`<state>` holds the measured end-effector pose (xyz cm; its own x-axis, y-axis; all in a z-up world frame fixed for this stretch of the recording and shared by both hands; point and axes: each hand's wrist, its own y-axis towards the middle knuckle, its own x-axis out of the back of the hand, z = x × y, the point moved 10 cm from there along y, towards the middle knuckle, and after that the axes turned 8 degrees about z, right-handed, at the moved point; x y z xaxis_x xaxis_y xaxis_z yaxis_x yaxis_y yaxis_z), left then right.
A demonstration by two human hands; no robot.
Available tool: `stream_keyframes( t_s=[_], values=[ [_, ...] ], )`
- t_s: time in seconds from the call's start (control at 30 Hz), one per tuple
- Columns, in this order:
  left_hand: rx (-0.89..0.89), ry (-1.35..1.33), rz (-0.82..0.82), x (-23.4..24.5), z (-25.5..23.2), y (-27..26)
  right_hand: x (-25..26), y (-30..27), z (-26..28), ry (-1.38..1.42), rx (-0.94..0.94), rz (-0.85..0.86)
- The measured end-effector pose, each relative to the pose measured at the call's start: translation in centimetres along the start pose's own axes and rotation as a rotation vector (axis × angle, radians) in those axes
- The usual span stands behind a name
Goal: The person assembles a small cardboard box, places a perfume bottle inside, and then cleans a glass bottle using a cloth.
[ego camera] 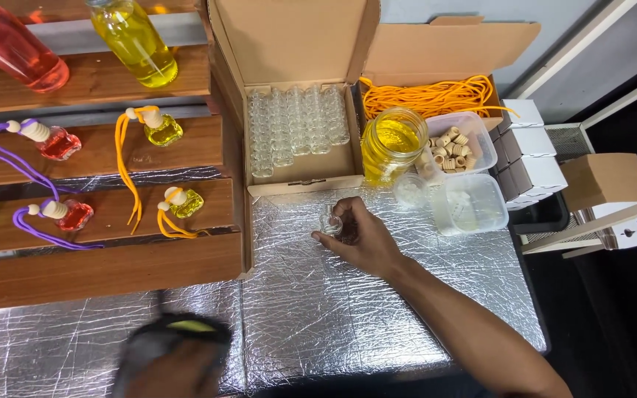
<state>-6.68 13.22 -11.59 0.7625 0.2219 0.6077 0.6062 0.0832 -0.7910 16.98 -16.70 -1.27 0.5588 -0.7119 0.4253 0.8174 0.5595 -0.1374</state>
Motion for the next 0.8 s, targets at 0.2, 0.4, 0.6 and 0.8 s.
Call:
stream_keyframes(
  t_s=[0.2,0.4,0.6,0.8],
  values=[
    [-0.875,0.137,-0.19,3.3,-21.5,-5.0,0.5,-0.3,0.3,0.047,0.065,-0.059],
    [-1.129,0.395,-0.627,8.8,-28.2,-10.4,3.2,-2.0,1.6,0.009,0.308,-0.252],
    [-0.819,0.31,-0.696,13.8,-28.2,-4.9,3.6,-4.1,4.1,-0.242,0.619,-0.371],
    [-0.724,0.251,-1.001,18.8,-25.3,-4.4,2.8,-4.6,3.5,-0.022,0.634,-0.42]
  ],
)
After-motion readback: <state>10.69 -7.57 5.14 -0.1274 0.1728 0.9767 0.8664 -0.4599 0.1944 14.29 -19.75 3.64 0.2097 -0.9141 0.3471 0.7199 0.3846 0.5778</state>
